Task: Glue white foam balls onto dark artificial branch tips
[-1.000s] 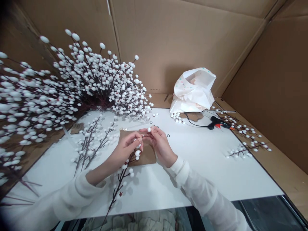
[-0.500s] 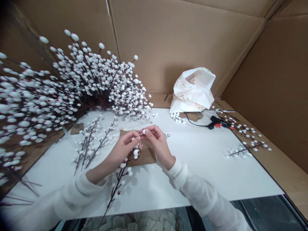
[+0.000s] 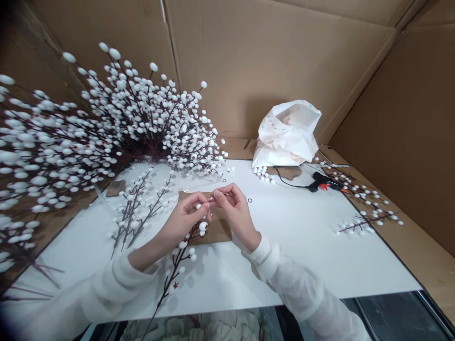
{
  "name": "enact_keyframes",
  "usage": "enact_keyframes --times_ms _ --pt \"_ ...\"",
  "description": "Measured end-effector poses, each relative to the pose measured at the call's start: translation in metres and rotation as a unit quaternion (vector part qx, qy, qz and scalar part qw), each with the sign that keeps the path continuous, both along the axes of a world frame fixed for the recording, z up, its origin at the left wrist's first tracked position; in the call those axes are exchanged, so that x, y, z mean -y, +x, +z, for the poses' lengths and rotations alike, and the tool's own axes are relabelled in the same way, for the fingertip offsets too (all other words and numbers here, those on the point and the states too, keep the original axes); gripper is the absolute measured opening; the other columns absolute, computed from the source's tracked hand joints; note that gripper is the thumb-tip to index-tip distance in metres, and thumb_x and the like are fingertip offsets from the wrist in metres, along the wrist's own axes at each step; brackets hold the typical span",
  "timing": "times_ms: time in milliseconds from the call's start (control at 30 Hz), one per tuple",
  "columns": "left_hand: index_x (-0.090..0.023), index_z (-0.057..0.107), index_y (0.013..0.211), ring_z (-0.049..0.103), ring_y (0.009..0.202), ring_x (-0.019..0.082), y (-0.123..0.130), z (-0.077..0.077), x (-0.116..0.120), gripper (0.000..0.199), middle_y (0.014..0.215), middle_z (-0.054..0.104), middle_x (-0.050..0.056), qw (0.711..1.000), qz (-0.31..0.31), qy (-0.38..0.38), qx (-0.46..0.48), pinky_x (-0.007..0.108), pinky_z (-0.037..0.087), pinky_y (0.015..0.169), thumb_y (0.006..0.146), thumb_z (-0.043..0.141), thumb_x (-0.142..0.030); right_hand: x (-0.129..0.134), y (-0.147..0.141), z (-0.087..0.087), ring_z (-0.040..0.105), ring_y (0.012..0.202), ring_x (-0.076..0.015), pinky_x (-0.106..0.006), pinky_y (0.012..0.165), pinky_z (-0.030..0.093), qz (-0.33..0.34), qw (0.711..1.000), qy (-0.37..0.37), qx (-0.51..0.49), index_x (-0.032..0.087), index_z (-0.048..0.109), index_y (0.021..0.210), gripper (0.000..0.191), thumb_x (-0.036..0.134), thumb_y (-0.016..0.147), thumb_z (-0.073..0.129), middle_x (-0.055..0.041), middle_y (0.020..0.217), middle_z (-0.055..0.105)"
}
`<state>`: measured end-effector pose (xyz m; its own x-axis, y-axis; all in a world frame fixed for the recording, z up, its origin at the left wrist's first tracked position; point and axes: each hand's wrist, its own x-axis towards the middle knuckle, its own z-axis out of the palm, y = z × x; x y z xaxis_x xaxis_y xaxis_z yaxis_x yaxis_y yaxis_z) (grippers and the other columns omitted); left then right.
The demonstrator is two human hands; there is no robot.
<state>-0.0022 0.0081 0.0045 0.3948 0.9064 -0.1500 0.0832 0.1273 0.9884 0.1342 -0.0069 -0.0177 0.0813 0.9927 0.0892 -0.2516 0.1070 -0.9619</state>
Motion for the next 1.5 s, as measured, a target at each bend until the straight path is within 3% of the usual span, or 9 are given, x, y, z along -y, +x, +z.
enact_keyframes --times_ms 233,500,1500 --pt "-0.018 0.049 0.064 0.046 0.049 0.002 -0.0013 -0.0048 -0.0005 0.021 0.059 0.057 -0.005 1.0 -0.003 0.017 -0.012 0.01 0.037 0.051 0.078 0.053 -0.033 0.0018 0.0007 0.0004 0.06 0.082 -0.012 -0.027 0.08 0.051 0.019 0.999 0.024 -0.012 0.016 0.057 0.084 0.022 0.036 0.082 0.063 -0.0035 0.09 0.062" --pt "-0.019 0.05 0.066 0.05 0.056 0.005 -0.001 -0.0057 -0.0006 0.02 0.06 0.059 -0.003 1.0 0.002 0.013 0.007 0.012 0.039 0.054 0.077 0.054 -0.035 -0.0035 0.0034 -0.0014 0.057 0.087 -0.0121 -0.022 0.078 0.049 0.1 0.969 -0.107 -0.198 0.015 0.063 0.079 0.017 0.032 0.079 0.066 -0.0049 0.093 0.062" --pt "-0.019 0.048 0.065 0.047 0.054 0.004 0.0001 -0.0019 -0.0002 0.023 0.06 0.055 -0.004 0.999 -0.026 0.033 0.008 0.013 0.037 0.054 0.079 0.053 -0.037 -0.0027 0.0045 -0.0071 0.051 0.076 -0.0093 -0.021 0.071 0.045 0.144 0.953 -0.105 -0.246 0.012 0.062 0.081 0.018 0.03 0.084 0.062 -0.0026 0.082 0.054"
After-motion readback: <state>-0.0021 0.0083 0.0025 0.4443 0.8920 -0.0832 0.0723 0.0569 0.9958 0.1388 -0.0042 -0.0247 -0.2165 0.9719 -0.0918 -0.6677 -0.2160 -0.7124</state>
